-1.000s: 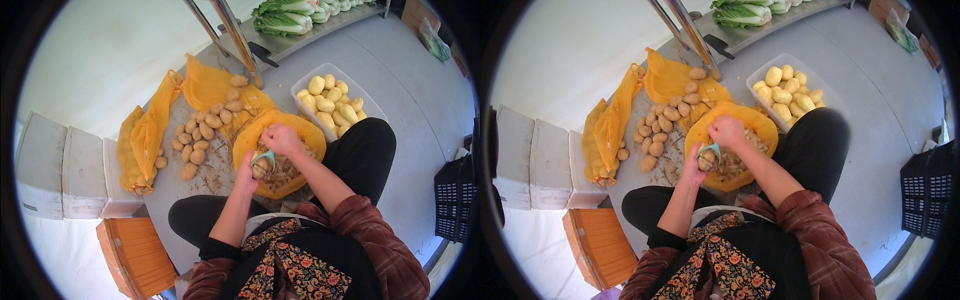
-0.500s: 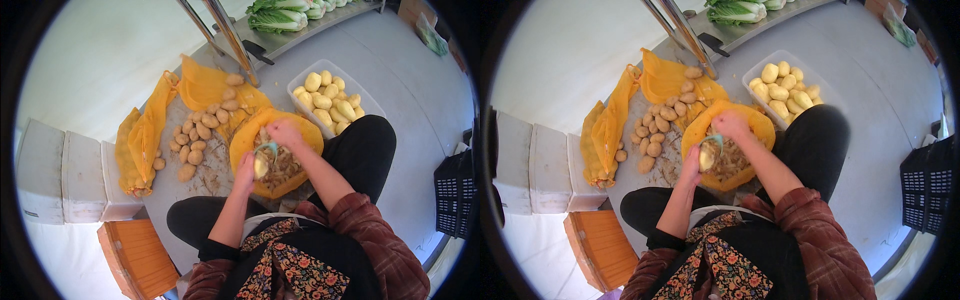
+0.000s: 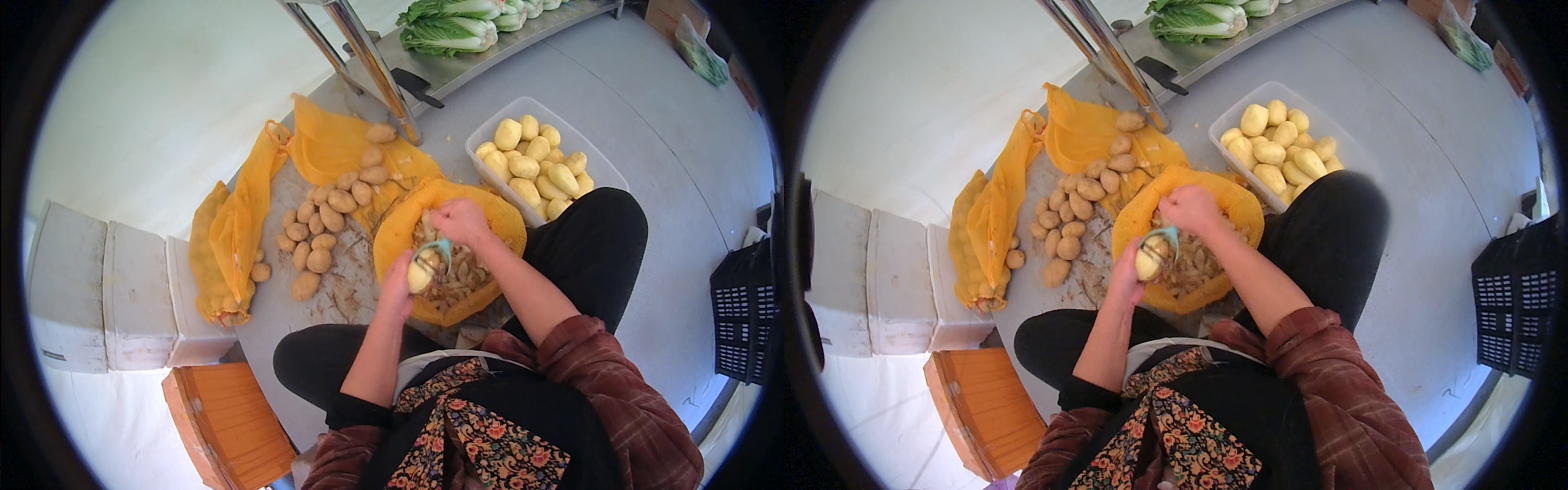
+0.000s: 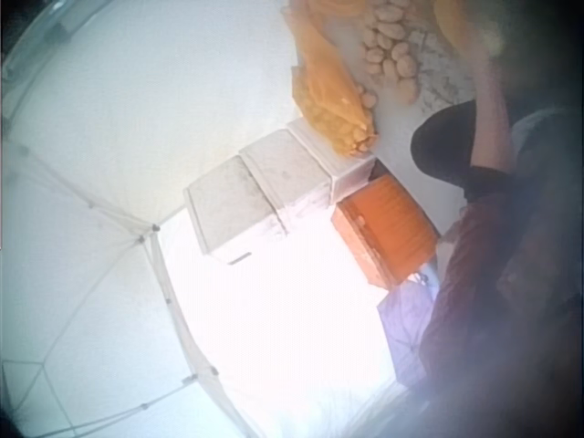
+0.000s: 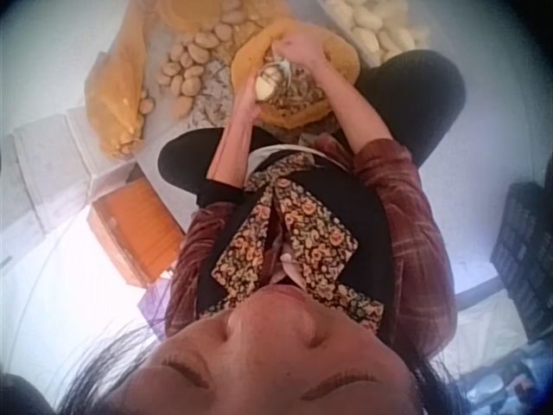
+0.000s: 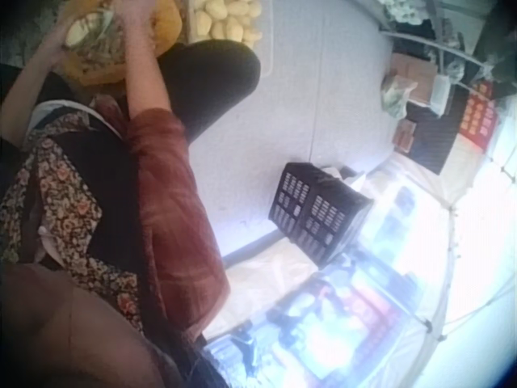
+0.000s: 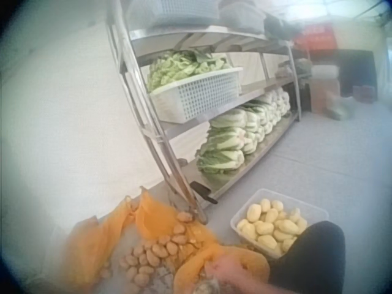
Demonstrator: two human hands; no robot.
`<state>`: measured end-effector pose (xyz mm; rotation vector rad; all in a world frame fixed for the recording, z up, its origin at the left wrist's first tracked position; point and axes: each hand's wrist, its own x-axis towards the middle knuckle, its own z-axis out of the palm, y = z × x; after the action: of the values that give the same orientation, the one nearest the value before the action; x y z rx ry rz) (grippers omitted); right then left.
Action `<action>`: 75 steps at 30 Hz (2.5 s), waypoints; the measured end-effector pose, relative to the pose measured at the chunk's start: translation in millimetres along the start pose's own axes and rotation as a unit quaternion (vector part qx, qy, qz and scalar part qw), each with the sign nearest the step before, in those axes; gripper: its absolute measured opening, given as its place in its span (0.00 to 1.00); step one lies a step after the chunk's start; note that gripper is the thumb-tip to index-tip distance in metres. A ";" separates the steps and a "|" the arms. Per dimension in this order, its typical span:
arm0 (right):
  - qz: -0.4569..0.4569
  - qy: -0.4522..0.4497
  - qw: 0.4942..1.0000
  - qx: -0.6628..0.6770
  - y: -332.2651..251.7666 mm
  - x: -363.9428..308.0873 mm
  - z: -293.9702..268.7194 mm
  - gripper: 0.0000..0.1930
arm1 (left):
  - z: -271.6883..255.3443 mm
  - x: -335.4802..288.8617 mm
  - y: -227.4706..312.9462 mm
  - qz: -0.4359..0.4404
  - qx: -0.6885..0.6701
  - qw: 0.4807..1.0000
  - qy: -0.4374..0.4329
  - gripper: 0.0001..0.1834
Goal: The person sits on the floor and peels potatoes one by one using a peeler. They place the peeled potatoes into a white container and collect the peels in a yellow basket.
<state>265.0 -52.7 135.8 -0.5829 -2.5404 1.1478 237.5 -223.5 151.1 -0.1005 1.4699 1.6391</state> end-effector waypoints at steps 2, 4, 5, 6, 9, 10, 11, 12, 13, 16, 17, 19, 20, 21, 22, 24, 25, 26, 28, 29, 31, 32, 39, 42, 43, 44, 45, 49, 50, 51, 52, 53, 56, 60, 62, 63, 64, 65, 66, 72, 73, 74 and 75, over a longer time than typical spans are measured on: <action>0.128 -0.024 0.990 0.047 9.1 4.6 -6.6 0.16 | -4.2 -2.3 1.6 -0.006 -0.024 0.999 -0.047 0.18; 0.136 0.018 0.990 0.000 16.6 8.8 -12.9 0.16 | -6.4 -3.3 2.9 -0.009 -0.040 0.996 -0.074 0.17; 0.155 0.042 0.986 -0.036 17.7 9.7 -14.4 0.17 | -6.8 -3.4 3.3 -0.006 -0.047 0.996 -0.072 0.17; 0.122 0.051 0.991 -0.019 17.3 9.1 -14.8 0.17 | -7.2 -3.3 3.0 0.004 -0.061 0.994 -0.086 0.17; 0.061 0.036 0.997 -0.025 8.6 2.9 -10.8 0.17 | -4.3 2.0 -2.1 0.051 0.016 0.997 0.057 0.15; 0.037 0.011 0.999 -0.037 3.8 0.0 -7.6 0.17 | -3.6 3.7 -3.8 0.082 0.051 0.993 0.068 0.16; -0.008 -0.005 0.999 -0.039 0.6 -1.3 -6.3 0.17 | -3.1 5.0 -5.0 0.115 0.087 0.987 0.072 0.16; 0.045 -0.026 0.999 -0.013 -0.5 -1.2 -6.8 0.17 | -2.7 5.2 -6.2 0.148 0.123 0.978 0.075 0.16; 0.076 -0.038 0.996 0.022 -0.9 -0.7 -7.1 0.17 | -2.5 4.9 -6.7 0.147 0.109 0.982 0.056 0.16; 0.131 -0.040 0.990 0.041 6.4 4.5 -11.5 0.16 | -2.6 0.4 -4.7 0.106 0.046 0.993 -0.003 0.17; 0.152 -0.026 0.988 0.023 9.9 6.6 -12.7 0.15 | -2.6 -2.2 -2.5 0.068 0.012 0.997 -0.026 0.17; 0.140 0.005 0.990 0.019 14.6 6.8 -10.7 0.15 | -1.1 -4.5 3.5 0.018 -0.033 0.997 -0.064 0.18; 0.134 0.016 0.991 0.016 17.0 6.4 -9.8 0.15 | -0.1 -6.2 5.7 0.004 -0.045 0.996 -0.077 0.18; 0.125 0.064 0.989 -0.035 19.1 6.0 -9.2 0.15 | 1.0 -7.8 7.5 -0.010 -0.053 0.994 -0.094 0.18; 0.110 0.106 0.985 -0.081 20.5 5.9 -9.0 0.15 | 1.9 -9.4 9.5 -0.006 -0.082 0.991 -0.105 0.20; 0.104 0.134 0.981 -0.097 22.1 6.2 -10.2 0.15 | 2.8 -11.4 13.0 0.000 -0.130 0.983 -0.126 0.23; 0.111 0.120 0.984 -0.071 22.2 6.1 -11.3 0.15 | 2.9 -11.5 13.9 -0.004 -0.150 0.982 -0.114 0.24; 0.104 0.120 0.986 -0.046 21.6 6.0 -12.4 0.15 | 2.6 -11.1 13.8 -0.006 -0.173 0.980 -0.094 0.25; 0.048 0.147 0.988 -0.020 17.8 5.3 -13.6 0.15 | 1.6 -8.7 12.3 -0.009 -0.196 0.978 -0.070 0.26; 0.017 0.167 0.986 -0.005 14.2 2.8 -12.6 0.15 | 1.2 -6.4 11.1 -0.011 -0.196 0.978 -0.065 0.27; -0.046 0.145 0.988 -0.023 4.3 -1.3 -8.0 0.15 | -0.5 -2.4 8.0 -0.009 -0.178 0.983 -0.041 0.27; -0.077 0.135 0.987 -0.033 -1.0 -3.5 -4.8 0.15 | -0.1 0.3 5.6 -0.006 -0.161 0.987 -0.022 0.27; -0.075 0.041 0.996 0.001 -10.7 -5.9 8.8 0.15 | 2.9 5.4 -1.9 -0.024 -0.055 0.998 0.009 0.24; 0.037 0.034 0.998 -0.028 8.2 5.9 -7.1 0.15 | -0.8 -0.7 2.3 -0.062 -0.086 0.983 -0.152 0.23; 0.056 0.053 0.996 -0.047 11.7 8.5 -10.6 0.16 | -1.5 -1.6 3.4 -0.074 -0.099 0.983 -0.135 0.24; 0.073 0.070 0.992 -0.069 13.8 9.5 -13.1 0.16 | -3.0 -2.2 4.9 -0.085 -0.115 0.982 -0.120 0.24; 0.073 0.083 0.992 -0.063 13.7 8.9 -13.8 0.16 | -4.0 -2.2 5.0 -0.086 -0.144 0.976 -0.139 0.25; -0.007 0.056 0.997 -0.043 1.1 -1.8 -1.7 0.16 | -4.8 3.2 0.8 -0.046 -0.094 0.994 -0.030 0.25; -0.061 0.048 0.997 -0.028 -1.7 -2.9 1.4 0.16 | -2.5 5.4 -1.9 -0.032 -0.074 0.997 0.005 0.25; -0.043 0.031 0.998 -0.019 -2.5 -2.6 3.0 0.16 | -0.5 7.0 -4.1 -0.018 -0.053 0.998 0.040 0.25; -0.043 0.027 0.999 -0.003 -2.6 -1.7 4.5 0.16 | 1.0 7.8 -5.2 0.021 -0.041 0.998 0.036 0.25; -0.043 0.009 0.999 0.014 -1.6 -0.8 5.5 0.16 | 2.4 7.8 -5.9 0.059 -0.029 0.997 0.032 0.25; 0.152 0.028 0.988 -0.007 15.3 9.0 -6.5 0.16 | -1.6 1.0 -1.2 0.037 -0.007 0.996 -0.075 0.25; 0.124 0.099 0.987 -0.001 22.0 8.5 -10.9 0.16 | -3.5 -3.5 3.4 -0.014 -0.130 0.983 -0.132 0.27; 0.068 0.132 0.989 0.007 15.8 3.8 -8.2 0.16 | -5.1 -1.6 5.4 -0.027 -0.122 0.989 -0.083 0.26; 0.029 0.123 0.992 -0.009 11.2 1.3 -6.6 0.17 | -5.4 0.0 5.9 -0.038 -0.117 0.991 -0.045 0.26; -0.011 0.114 0.993 -0.023 6.0 -1.5 -4.5 0.17 | -4.4 1.9 5.1 -0.024 -0.116 0.992 -0.043 0.25; -0.051 0.113 0.992 -0.038 0.6 -4.1 -1.8 0.17 | -2.1 4.3 3.5 -0.020 -0.107 0.994 -0.006 0.25; -0.075 0.091 0.993 -0.030 -5.1 -6.7 1.9 0.17 | -0.4 5.8 2.1 -0.018 -0.106 0.994 0.022 0.24; 0.001 0.006 0.999 0.035 -5.3 -5.5 5.5 0.17 | 4.9 3.9 -3.1 -0.009 -0.061 0.998 0.001 0.20; 0.038 0.008 0.999 0.035 0.7 -1.9 1.0 0.16 | 3.6 2.4 -2.2 -0.023 -0.048 0.999 -0.005 0.20; 0.077 0.012 0.996 0.034 7.0 1.7 -4.0 0.16 | 1.1 0.7 -0.3 -0.027 -0.042 0.998 -0.031 0.20; 0.090 0.041 0.995 0.001 12.2 5.5 -8.4 0.16 | -0.8 -0.3 1.2 -0.039 -0.031 0.998 -0.040 0.20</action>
<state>266.6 -37.3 132.3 -0.8538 -2.4584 1.1590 236.5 -224.2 152.0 -0.1229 1.3389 1.6066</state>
